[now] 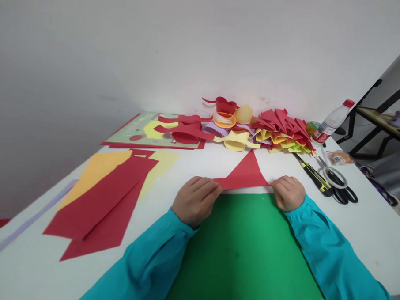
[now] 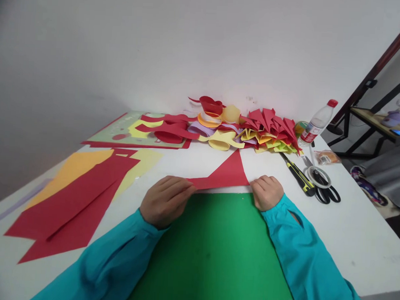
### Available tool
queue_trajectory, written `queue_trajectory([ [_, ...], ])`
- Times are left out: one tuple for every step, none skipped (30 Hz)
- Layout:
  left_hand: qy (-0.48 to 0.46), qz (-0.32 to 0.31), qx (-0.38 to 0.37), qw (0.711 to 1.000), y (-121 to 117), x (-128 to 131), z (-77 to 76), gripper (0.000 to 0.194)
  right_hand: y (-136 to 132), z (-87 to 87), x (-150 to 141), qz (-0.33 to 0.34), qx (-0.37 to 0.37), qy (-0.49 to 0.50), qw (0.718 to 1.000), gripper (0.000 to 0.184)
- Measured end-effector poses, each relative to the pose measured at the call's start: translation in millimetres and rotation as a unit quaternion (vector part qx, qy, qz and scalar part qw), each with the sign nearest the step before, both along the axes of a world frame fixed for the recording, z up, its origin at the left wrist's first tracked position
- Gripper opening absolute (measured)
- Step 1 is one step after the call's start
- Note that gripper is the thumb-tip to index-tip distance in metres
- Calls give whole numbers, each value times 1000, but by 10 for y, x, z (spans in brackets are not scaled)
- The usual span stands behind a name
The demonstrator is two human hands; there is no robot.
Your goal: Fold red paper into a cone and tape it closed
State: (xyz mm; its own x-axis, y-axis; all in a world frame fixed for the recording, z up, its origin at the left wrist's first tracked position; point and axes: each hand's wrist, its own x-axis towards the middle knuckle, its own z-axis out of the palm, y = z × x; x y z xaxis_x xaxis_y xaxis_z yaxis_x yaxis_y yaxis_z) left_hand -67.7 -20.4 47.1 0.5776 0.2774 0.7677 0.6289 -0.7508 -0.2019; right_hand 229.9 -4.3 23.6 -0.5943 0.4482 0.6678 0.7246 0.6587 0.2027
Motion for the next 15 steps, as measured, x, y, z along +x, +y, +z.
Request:
queue_trajectory([
  [-3, 5, -3, 1000, 8, -26, -7, 13, 12, -7, 43, -10, 1, 8, 1000, 16],
  [-9, 12, -8, 1000, 16, -54, -14, 13, 22, -10, 86, -21, 4, 17, 1000, 16],
  [-17, 19, -15, 1000, 24, -81, -20, 13, 27, -8, 122, -31, 8, 27, 999, 16],
  [-23, 26, -22, 999, 31, -103, -25, 13, 24, 1, 143, -39, 12, 38, 998, 16],
  [-26, 30, -29, 999, 34, -115, -28, 13, 13, 14, 142, -43, 14, 48, 998, 16],
  [-26, 30, -33, 999, 34, -115, -28, 13, -7, 30, 116, -44, 14, 56, 997, 16],
  [-25, 26, -33, 999, 31, -105, -26, 13, -33, 47, 65, -40, 12, 65, 997, 16],
  [-24, 20, -32, 999, 26, -85, -21, 14, -64, 61, -7, -32, 6, 65, 997, 19],
  [-22, 12, -29, 999, 18, -58, -16, 14, -96, 72, -92, -18, -2, 55, 998, 25],
  [-22, 2, -25, 999, 9, -28, -12, 13, -125, 78, -183, 0, -9, 40, 999, 30],
  [-21, -8, -23, 999, 0, 3, -9, 13, -149, 77, -269, 14, -14, 24, 1000, 32],
  [-18, -18, -23, 999, -11, 36, -9, 13, -167, 71, -344, 25, -11, 17, 999, 32],
  [-11, -25, -25, 999, -25, 70, -11, 13, -178, 61, -403, 36, -4, 13, 999, 28],
  [-1, -25, -26, 999, -42, 108, -16, 12, -186, 48, -447, 46, 5, 11, 999, 22],
  [8, -18, -26, 999, -63, 151, -24, 12, -192, 35, -477, 54, 14, 9, 998, 17],
])
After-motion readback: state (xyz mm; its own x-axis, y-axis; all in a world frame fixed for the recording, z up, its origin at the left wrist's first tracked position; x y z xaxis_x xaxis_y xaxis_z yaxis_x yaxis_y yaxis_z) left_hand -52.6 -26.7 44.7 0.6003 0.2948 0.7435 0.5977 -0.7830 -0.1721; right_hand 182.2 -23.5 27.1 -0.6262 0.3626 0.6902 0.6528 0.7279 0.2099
